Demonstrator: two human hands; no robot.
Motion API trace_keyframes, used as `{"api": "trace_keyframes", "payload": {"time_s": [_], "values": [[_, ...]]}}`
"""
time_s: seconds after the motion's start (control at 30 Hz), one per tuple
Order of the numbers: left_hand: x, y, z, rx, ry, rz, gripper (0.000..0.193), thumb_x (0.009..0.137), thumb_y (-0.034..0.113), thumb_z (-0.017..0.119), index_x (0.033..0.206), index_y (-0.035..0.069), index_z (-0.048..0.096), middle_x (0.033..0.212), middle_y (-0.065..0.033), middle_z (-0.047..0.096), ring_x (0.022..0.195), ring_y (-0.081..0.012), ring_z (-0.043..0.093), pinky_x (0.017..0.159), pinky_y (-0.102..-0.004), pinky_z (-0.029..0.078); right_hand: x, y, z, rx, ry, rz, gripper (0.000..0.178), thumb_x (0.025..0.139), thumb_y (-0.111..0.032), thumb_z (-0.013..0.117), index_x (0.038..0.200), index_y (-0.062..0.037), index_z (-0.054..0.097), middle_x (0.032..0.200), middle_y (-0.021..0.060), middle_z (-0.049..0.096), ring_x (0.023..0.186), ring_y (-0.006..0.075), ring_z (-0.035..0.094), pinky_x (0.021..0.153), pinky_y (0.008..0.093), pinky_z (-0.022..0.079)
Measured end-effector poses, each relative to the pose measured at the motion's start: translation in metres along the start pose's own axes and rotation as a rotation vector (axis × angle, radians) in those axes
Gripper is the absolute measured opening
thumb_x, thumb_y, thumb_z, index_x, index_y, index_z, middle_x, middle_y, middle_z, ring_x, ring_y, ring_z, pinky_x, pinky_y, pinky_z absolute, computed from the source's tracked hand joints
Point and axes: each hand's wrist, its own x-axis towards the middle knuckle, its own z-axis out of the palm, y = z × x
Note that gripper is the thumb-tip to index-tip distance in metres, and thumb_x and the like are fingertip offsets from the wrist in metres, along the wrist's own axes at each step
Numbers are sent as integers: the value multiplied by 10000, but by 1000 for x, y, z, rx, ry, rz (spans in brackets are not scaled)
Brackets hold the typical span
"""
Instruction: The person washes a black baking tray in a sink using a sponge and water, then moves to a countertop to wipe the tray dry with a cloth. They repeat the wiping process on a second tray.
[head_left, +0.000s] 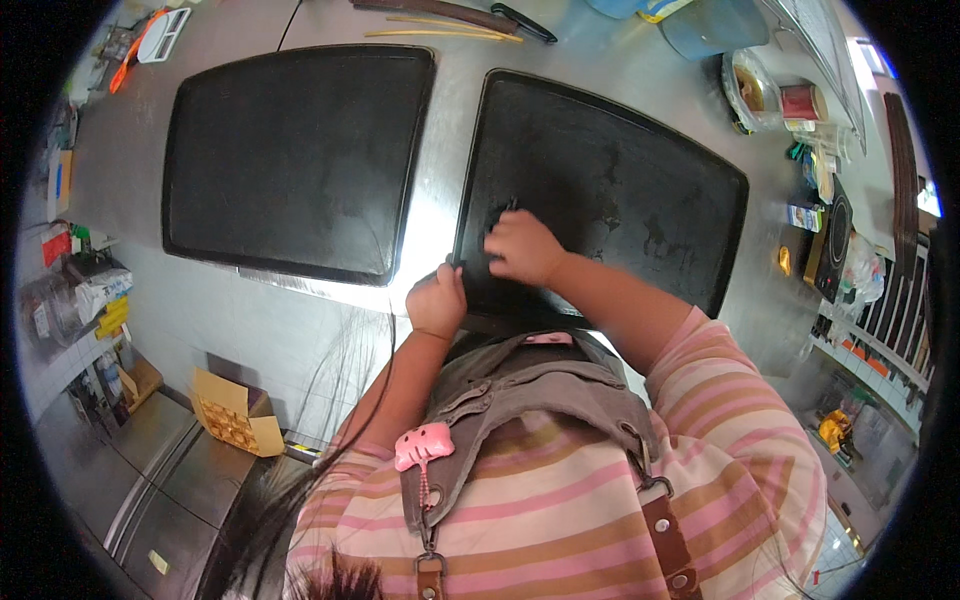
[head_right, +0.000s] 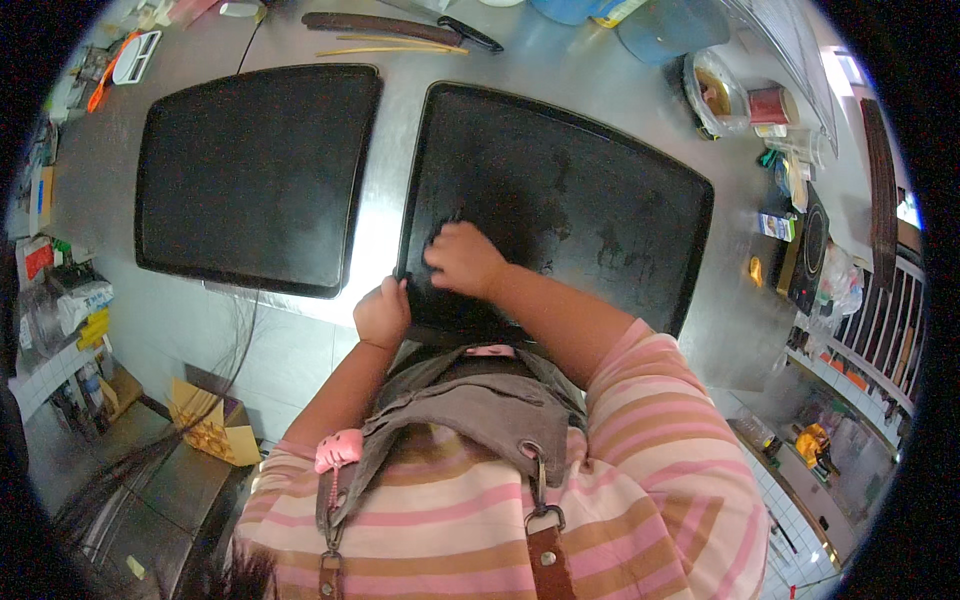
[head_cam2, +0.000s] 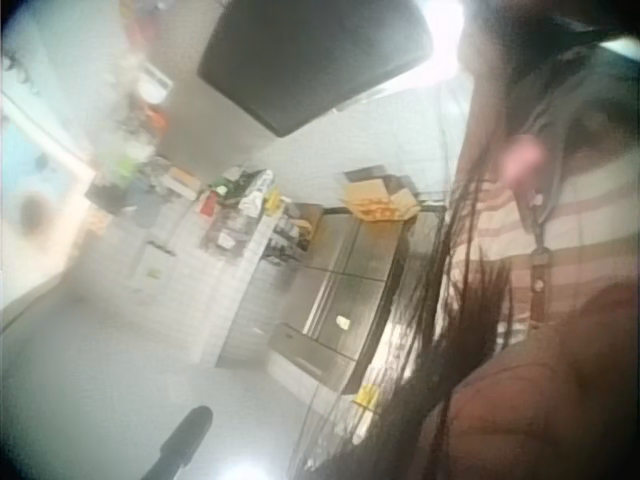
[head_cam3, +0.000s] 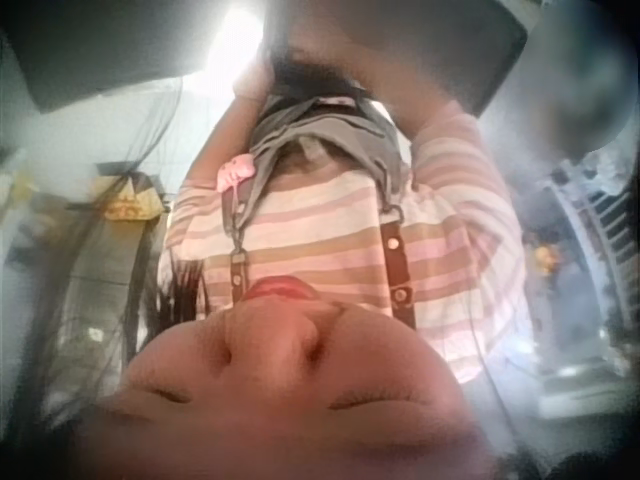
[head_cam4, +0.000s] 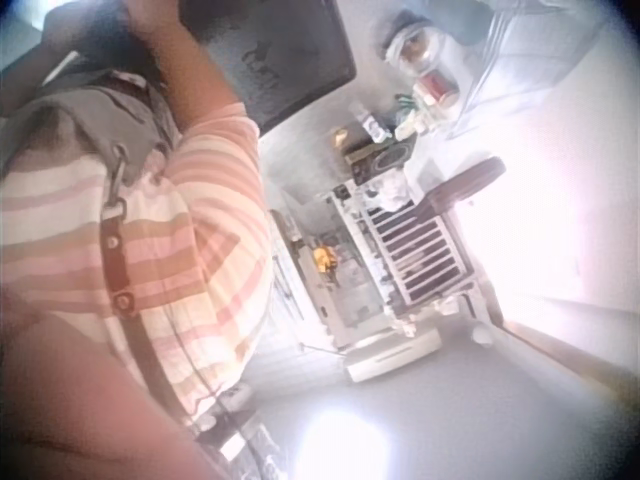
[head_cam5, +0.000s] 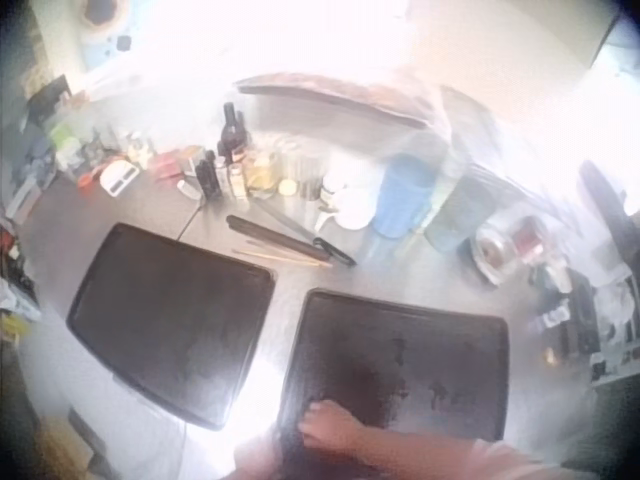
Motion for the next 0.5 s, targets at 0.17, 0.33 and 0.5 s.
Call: {"api": "trace_keyframes", "payload": {"time_s": [0.17, 0.33, 0.5], "values": [[-2, -1, -2, 36, 15, 26, 221, 921, 235, 609, 799, 77, 515, 592, -125, 598, 498, -333, 587, 483, -451, 465, 12, 22, -29, -2, 267, 104, 198, 682, -261, 712, 746, -105, 607, 789, 101, 592, 822, 327, 568, 711, 455, 469], [0, 0, -2, 57, 11, 33, 210, 917, 229, 614, 806, 78, 518, 589, -127, 588, 499, -343, 582, 470, -462, 453, 57, 107, -88, -247, 729, 366, 296, 740, -176, 740, 1022, -87, 716, 840, 115, 647, 868, 324, 614, 795, 428, 517], [-2, 0, 4, 76, -37, 1, 209, 932, 240, 601, 822, 75, 533, 605, -147, 595, 515, -367, 585, 473, -474, 450, 70, 107, -54, -299, 620, 461, 206, 816, -265, 680, 886, -86, 606, 913, 144, 605, 923, 354, 570, 811, 450, 508]]}}
